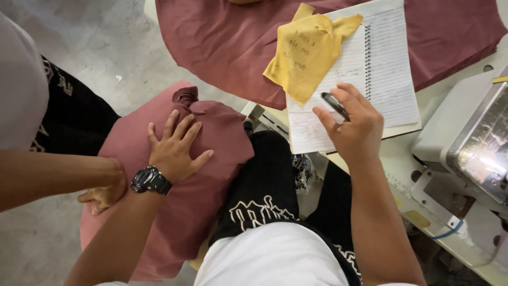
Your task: A person sits on the floor of a sewing factory and writes notes in a spiral notebook while handling fabric samples.
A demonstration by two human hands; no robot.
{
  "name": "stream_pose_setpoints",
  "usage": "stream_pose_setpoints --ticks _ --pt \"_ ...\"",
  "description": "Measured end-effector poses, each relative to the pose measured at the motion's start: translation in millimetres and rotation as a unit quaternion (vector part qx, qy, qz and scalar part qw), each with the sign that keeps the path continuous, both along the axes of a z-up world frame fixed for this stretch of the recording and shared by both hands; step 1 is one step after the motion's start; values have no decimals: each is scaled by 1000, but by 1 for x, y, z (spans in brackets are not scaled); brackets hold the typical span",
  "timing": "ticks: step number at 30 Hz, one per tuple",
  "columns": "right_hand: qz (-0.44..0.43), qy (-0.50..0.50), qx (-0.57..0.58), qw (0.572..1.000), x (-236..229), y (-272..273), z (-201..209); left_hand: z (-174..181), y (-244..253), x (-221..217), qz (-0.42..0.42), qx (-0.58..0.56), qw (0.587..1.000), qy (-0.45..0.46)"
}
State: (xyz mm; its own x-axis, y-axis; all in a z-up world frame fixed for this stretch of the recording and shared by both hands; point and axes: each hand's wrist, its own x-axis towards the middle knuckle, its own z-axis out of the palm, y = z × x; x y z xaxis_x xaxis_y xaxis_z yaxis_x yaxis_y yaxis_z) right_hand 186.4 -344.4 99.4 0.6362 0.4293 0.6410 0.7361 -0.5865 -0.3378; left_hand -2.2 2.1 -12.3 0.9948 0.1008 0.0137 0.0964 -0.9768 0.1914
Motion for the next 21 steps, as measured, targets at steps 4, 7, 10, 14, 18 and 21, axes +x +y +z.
stream_pose_setpoints --ticks 4,7,10,14,18,21 --pt "-17 21 -11 1000 0 -7 2 21 -27 26 -5 -39 976 -215" --pt "-18 21 -3 1000 -1 -9 -5 55 -64 73 -43 -84 921 -378" --pt "-26 10 -5 1000 1 -11 -14 68 -85 125 -52 -111 912 -391" --pt "-44 63 -38 996 -16 3 19 90 -97 155 -17 -151 935 -321" --pt "-48 63 -45 996 -14 1 14 90 -99 158 -3 -181 920 -347" --pt "-48 54 -43 996 -13 0 8 85 -98 158 6 -199 917 -346"
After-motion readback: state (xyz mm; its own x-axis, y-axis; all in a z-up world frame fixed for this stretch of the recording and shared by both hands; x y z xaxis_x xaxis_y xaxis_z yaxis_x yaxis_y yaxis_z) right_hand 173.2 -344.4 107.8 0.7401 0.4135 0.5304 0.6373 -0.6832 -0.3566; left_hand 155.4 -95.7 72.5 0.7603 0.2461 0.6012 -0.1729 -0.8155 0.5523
